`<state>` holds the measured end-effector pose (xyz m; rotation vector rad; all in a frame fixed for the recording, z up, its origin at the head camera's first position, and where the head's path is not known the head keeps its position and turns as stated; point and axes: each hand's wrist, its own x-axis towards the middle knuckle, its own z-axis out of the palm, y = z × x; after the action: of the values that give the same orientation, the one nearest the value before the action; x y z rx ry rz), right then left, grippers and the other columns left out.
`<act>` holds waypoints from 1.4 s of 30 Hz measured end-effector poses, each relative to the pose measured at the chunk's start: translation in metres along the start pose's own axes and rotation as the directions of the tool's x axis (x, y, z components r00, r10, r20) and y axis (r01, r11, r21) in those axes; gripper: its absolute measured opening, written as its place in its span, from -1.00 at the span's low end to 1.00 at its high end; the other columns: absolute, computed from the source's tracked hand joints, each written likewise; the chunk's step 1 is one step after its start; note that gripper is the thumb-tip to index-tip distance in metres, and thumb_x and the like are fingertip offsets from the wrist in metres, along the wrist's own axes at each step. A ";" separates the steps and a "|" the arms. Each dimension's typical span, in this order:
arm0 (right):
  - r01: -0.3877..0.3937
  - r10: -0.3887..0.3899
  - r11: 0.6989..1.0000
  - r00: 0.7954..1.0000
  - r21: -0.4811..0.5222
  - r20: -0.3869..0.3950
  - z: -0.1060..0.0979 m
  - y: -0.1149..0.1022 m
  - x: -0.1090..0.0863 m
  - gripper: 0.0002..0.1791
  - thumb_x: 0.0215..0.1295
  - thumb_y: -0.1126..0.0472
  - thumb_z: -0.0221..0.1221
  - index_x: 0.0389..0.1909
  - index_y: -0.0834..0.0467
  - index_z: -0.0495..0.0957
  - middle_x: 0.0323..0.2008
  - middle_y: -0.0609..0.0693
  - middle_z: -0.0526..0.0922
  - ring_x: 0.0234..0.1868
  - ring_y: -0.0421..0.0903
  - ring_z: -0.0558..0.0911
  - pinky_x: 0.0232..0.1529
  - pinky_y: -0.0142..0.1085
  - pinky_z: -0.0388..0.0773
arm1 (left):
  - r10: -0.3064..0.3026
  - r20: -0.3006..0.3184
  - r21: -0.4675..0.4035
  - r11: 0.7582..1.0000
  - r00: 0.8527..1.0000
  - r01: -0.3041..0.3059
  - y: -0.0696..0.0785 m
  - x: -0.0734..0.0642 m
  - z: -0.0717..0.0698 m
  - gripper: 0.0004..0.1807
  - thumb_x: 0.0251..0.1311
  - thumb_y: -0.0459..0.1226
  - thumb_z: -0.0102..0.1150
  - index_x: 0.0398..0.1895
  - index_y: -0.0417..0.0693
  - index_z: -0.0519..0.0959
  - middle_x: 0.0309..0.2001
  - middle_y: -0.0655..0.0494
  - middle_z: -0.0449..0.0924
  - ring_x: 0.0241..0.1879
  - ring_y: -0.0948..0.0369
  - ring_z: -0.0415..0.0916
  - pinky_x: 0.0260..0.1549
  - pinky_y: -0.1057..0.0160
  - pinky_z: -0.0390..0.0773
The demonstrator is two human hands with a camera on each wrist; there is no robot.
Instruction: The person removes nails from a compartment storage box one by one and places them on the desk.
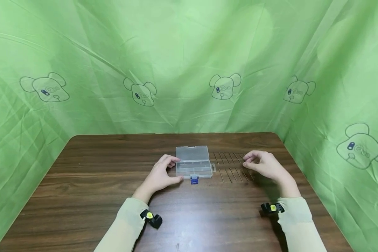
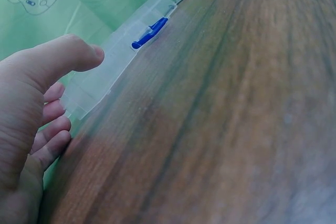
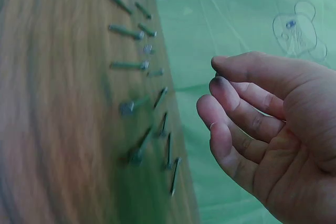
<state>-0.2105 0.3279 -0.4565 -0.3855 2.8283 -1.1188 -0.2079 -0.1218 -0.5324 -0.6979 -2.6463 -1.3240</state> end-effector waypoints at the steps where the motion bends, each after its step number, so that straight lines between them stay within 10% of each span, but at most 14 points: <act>1: 0.003 -0.003 1.000 1.000 0.009 0.003 0.002 -0.003 0.001 -0.68 0.41 0.12 0.47 0.04 0.22 0.74 -0.18 -0.02 0.78 -0.17 -0.10 0.71 -0.11 -0.26 0.62 | -0.001 0.002 -0.002 1.000 1.000 0.001 0.000 0.000 0.000 -0.27 -0.02 -0.14 0.76 0.26 -0.05 0.65 0.13 0.05 0.58 0.05 0.16 0.58 0.16 0.06 0.65; 20: 0.266 -0.271 0.963 0.953 0.049 0.140 0.040 -0.094 0.059 -0.76 0.36 0.19 0.51 -0.02 0.11 0.76 -0.21 -0.15 0.77 -0.12 -0.14 0.72 -0.05 -0.22 0.66 | -0.004 -0.004 -0.011 1.000 1.000 0.004 0.002 0.000 0.001 -0.28 -0.01 -0.14 0.76 0.26 -0.01 0.65 0.13 0.12 0.57 0.03 0.20 0.58 0.15 0.10 0.64; 29: 0.306 -0.330 0.942 0.919 0.137 0.218 0.077 -0.100 0.064 -0.84 0.37 0.27 0.49 -0.09 0.14 0.77 -0.22 -0.16 0.81 -0.13 -0.12 0.75 -0.01 -0.10 0.73 | 0.000 -0.007 -0.010 1.000 1.000 0.000 0.001 -0.001 0.000 -0.27 -0.03 -0.15 0.77 0.25 -0.04 0.65 0.11 0.10 0.57 0.03 0.20 0.59 0.14 0.09 0.65; 42: 0.381 -0.364 0.924 0.883 -0.001 0.297 0.105 -0.085 0.070 -0.91 0.27 0.22 0.56 -0.25 0.00 0.86 -0.18 -0.21 0.79 -0.04 -0.18 0.73 0.15 -0.09 0.68 | -0.001 -0.001 0.005 1.000 1.000 0.001 0.002 0.000 0.000 -0.27 -0.02 -0.12 0.76 0.25 -0.05 0.65 0.12 0.06 0.58 0.03 0.20 0.58 0.15 0.09 0.65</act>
<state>-0.2438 0.1803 -0.4737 -1.0464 2.5889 -0.9322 -0.2069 -0.1211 -0.5309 -0.6944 -2.6487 -1.3170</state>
